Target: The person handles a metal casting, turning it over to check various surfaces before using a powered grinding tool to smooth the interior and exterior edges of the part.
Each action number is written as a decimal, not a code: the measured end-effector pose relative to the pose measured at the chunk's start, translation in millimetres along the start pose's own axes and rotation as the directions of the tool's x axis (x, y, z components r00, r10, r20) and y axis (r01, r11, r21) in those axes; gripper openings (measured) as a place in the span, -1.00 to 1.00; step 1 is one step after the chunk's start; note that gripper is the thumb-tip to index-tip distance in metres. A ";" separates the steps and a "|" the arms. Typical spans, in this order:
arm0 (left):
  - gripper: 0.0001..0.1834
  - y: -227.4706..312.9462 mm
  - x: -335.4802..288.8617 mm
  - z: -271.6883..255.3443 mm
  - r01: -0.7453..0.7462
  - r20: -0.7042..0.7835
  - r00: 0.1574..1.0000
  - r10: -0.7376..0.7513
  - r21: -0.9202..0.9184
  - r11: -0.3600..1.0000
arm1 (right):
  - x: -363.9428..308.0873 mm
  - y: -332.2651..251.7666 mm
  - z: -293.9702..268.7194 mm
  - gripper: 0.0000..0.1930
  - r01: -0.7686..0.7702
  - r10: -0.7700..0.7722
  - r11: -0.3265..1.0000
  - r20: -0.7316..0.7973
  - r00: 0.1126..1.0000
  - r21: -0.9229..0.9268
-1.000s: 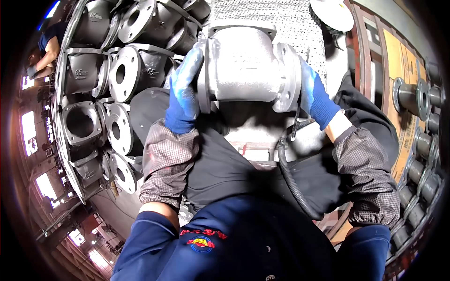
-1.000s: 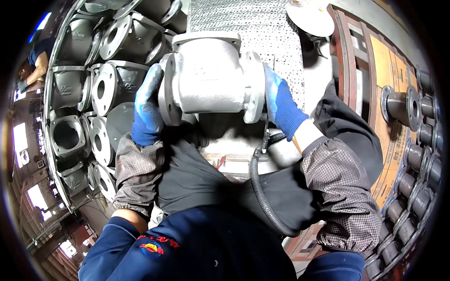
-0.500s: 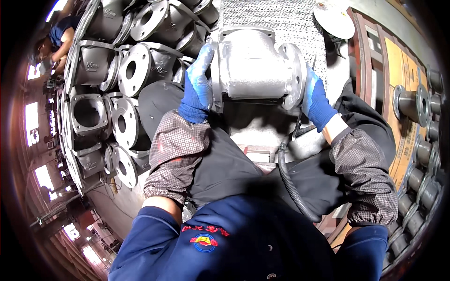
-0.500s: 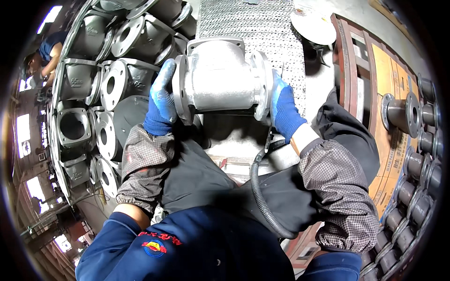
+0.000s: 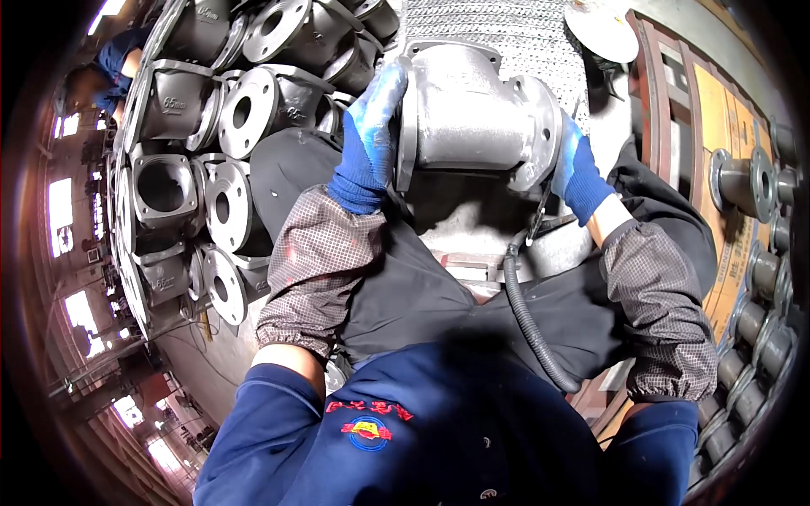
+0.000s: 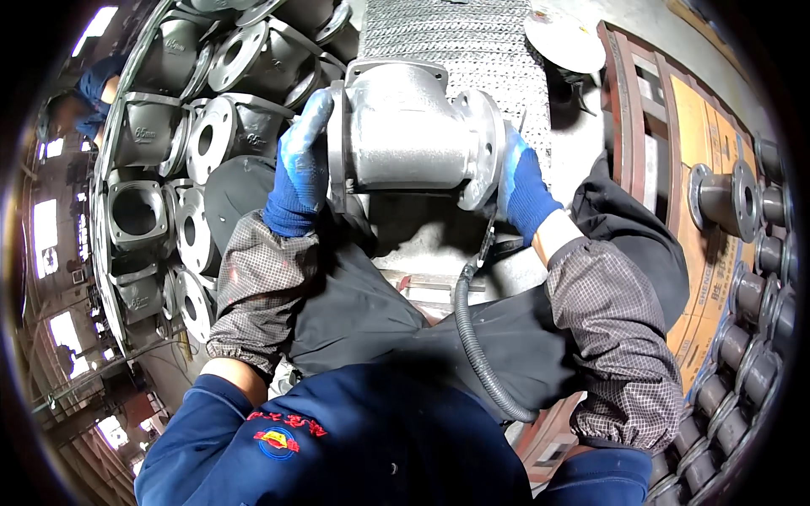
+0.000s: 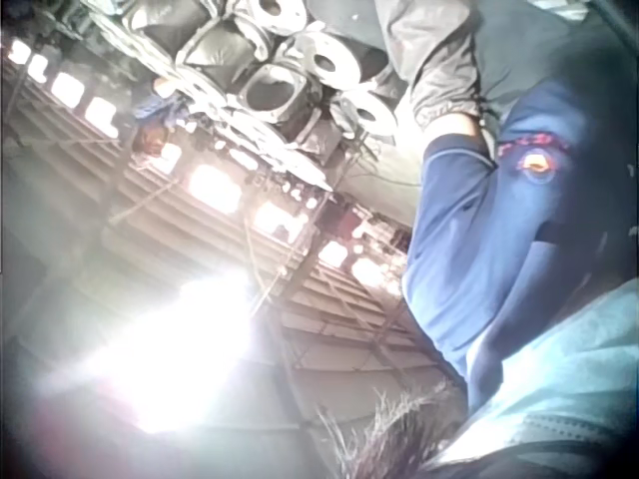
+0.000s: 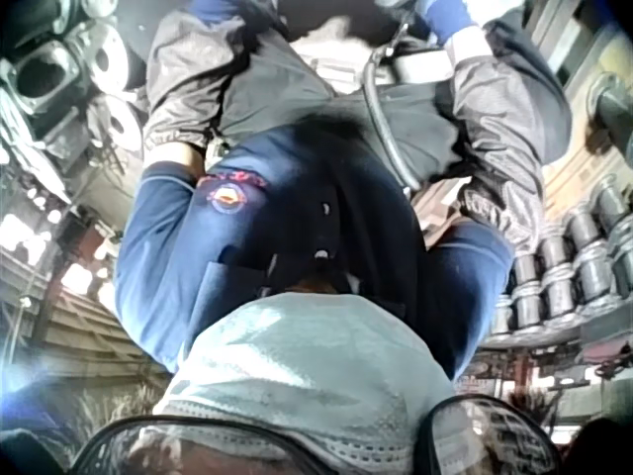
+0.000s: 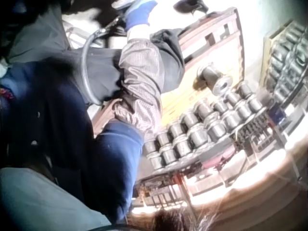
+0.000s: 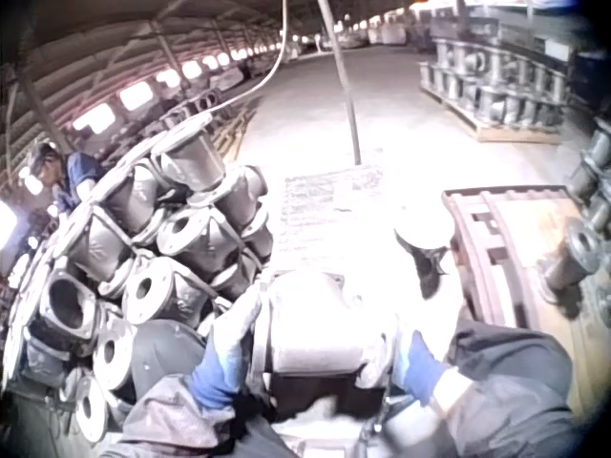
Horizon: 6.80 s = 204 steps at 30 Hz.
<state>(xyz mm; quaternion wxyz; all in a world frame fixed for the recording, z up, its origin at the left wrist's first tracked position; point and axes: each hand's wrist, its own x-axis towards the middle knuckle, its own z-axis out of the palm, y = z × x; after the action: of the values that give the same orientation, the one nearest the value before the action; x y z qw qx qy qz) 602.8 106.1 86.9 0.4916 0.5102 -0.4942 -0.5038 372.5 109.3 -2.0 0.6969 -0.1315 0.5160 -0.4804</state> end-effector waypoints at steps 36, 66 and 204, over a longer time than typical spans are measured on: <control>-0.44 -9.3 29.8 14.4 0.090 -0.004 0.996 -0.092 -0.169 0.982 | -70.8 -59.5 57.2 -0.73 0.614 -0.509 -0.304 0.669 0.541 -0.728; -0.28 -7.3 29.6 15.6 0.111 -0.008 0.993 -0.114 -0.185 0.976 | -79.8 -72.0 84.4 -0.70 0.461 -0.305 -0.747 0.863 0.402 -0.479; -0.67 -14.9 25.4 8.3 -0.293 0.191 0.948 0.254 0.215 0.932 | -103.6 1.2 70.8 -0.60 0.245 -0.078 0.921 0.472 0.878 -0.303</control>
<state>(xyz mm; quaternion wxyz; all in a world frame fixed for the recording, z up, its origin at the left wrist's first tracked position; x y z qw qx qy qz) 594.7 81.0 71.3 0.4503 0.4497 -0.6558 -0.4061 432.4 171.3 89.2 0.7189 -0.4058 0.4048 -0.3932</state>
